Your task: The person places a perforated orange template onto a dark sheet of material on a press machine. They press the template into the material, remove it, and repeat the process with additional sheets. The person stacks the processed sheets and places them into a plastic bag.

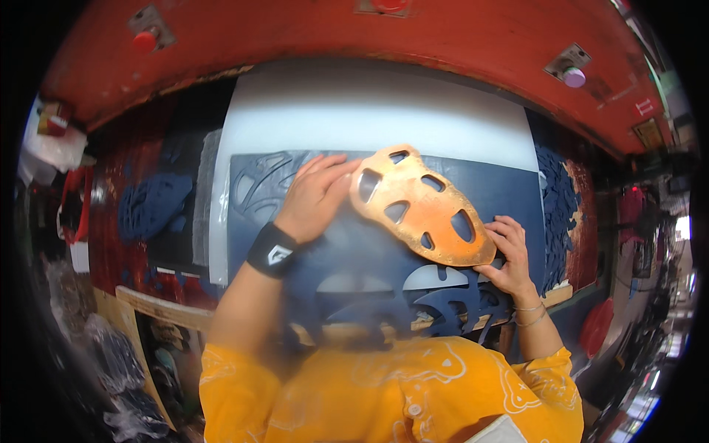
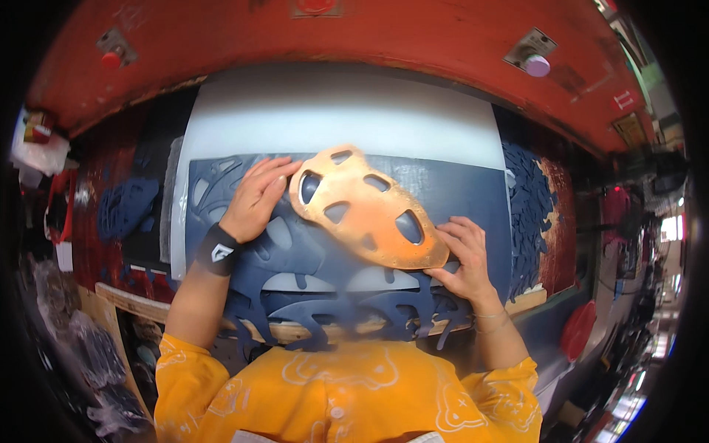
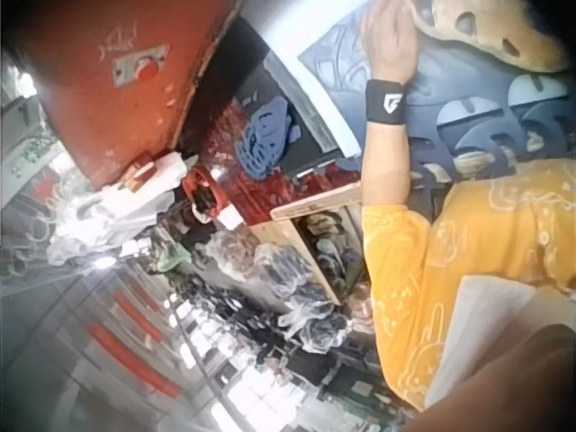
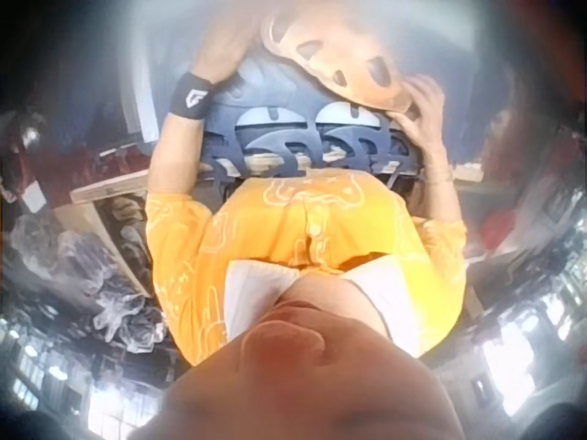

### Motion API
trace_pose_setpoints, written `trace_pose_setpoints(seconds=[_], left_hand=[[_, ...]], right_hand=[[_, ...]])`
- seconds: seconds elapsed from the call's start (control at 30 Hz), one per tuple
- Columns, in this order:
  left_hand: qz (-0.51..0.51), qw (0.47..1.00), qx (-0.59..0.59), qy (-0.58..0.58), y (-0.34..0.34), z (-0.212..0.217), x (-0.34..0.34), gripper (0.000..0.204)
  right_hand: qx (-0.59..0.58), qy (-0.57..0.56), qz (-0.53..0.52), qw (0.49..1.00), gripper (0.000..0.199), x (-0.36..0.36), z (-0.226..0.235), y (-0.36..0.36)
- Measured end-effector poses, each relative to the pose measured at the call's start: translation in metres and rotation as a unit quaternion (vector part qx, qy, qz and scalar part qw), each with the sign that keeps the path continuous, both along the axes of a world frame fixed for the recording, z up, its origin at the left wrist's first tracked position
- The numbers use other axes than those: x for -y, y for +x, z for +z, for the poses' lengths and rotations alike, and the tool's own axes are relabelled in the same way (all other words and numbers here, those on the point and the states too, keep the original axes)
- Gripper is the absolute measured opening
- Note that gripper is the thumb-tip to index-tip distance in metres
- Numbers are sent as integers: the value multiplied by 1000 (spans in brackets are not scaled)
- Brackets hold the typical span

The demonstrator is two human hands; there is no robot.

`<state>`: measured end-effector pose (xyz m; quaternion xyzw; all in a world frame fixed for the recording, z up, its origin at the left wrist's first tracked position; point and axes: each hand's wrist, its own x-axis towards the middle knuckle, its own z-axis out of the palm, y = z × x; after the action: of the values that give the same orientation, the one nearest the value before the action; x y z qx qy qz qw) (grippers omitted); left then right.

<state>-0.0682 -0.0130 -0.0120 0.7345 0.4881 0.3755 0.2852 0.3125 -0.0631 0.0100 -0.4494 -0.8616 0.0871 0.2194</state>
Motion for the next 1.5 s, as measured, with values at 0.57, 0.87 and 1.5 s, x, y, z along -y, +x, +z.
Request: trace_pose_setpoints(seconds=[0.57,0.87,1.5], left_hand=[[-80,994,-21,-67,119,40,-142,39],[-22,996,-69,-42,167,10,-173,41],[-13,993,-19,-112,158,22,-163,35]], right_hand=[[-8,-81,-10,997,59,-92,20,80],[-43,-101,-10,994,52,-128,-12,127],[-67,-68,10,995,48,-115,4,119]])
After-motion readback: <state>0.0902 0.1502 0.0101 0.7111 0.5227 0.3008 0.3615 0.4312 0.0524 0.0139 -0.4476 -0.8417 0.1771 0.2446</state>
